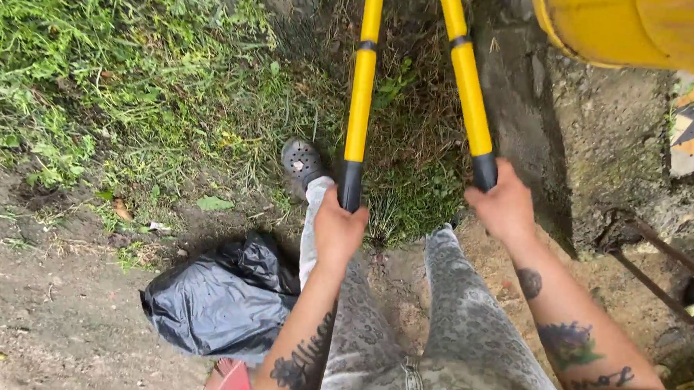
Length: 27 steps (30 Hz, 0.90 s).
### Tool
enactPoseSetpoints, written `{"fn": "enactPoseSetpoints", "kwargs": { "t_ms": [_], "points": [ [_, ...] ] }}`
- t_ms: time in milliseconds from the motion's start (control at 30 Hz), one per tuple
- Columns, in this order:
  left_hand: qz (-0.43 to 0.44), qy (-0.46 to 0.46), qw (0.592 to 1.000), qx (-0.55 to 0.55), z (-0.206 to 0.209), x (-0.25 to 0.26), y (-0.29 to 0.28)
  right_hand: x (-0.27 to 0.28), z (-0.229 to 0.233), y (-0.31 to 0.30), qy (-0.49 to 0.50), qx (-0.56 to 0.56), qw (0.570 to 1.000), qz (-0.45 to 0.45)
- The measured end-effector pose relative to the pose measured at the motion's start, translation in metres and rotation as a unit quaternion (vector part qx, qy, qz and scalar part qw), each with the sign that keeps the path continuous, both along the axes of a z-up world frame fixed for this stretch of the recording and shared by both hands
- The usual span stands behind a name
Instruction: The person uses garden shears to cut weeds and grass near a concrete wall and pulls some out by hand to place into a blue bucket.
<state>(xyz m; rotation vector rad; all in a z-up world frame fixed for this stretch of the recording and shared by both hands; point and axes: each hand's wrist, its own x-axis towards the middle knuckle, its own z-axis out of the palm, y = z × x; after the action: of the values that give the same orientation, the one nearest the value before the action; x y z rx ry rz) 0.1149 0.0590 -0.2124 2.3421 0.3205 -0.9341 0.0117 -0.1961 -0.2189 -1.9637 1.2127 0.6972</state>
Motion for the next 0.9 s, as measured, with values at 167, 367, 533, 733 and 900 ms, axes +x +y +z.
{"fn": "enactPoseSetpoints", "kwargs": {
  "t_ms": [167, 367, 533, 733, 900],
  "points": [
    [-0.076, 0.040, 0.988, 0.128, 0.044, -0.011, 0.057, -0.086, -0.004, 0.018, 0.098, 0.058, 0.991, -0.064],
    [-0.125, 0.027, 0.966, 0.222, 0.038, 0.006, 0.116, -0.172, -0.051, -0.014, 0.070, 0.012, 0.997, 0.000],
    [-0.137, -0.059, 0.963, 0.224, 0.031, 0.053, 0.100, -0.109, -0.063, -0.029, 0.065, -0.002, 0.998, 0.007],
    [-0.146, -0.079, 0.961, 0.224, 0.031, 0.069, 0.106, -0.107, -0.072, -0.016, 0.050, -0.006, 0.999, 0.016],
    [-0.135, -0.106, 0.963, 0.206, 0.005, 0.052, 0.101, -0.083, -0.055, -0.025, 0.011, -0.039, 0.999, 0.036]
  ]
}}
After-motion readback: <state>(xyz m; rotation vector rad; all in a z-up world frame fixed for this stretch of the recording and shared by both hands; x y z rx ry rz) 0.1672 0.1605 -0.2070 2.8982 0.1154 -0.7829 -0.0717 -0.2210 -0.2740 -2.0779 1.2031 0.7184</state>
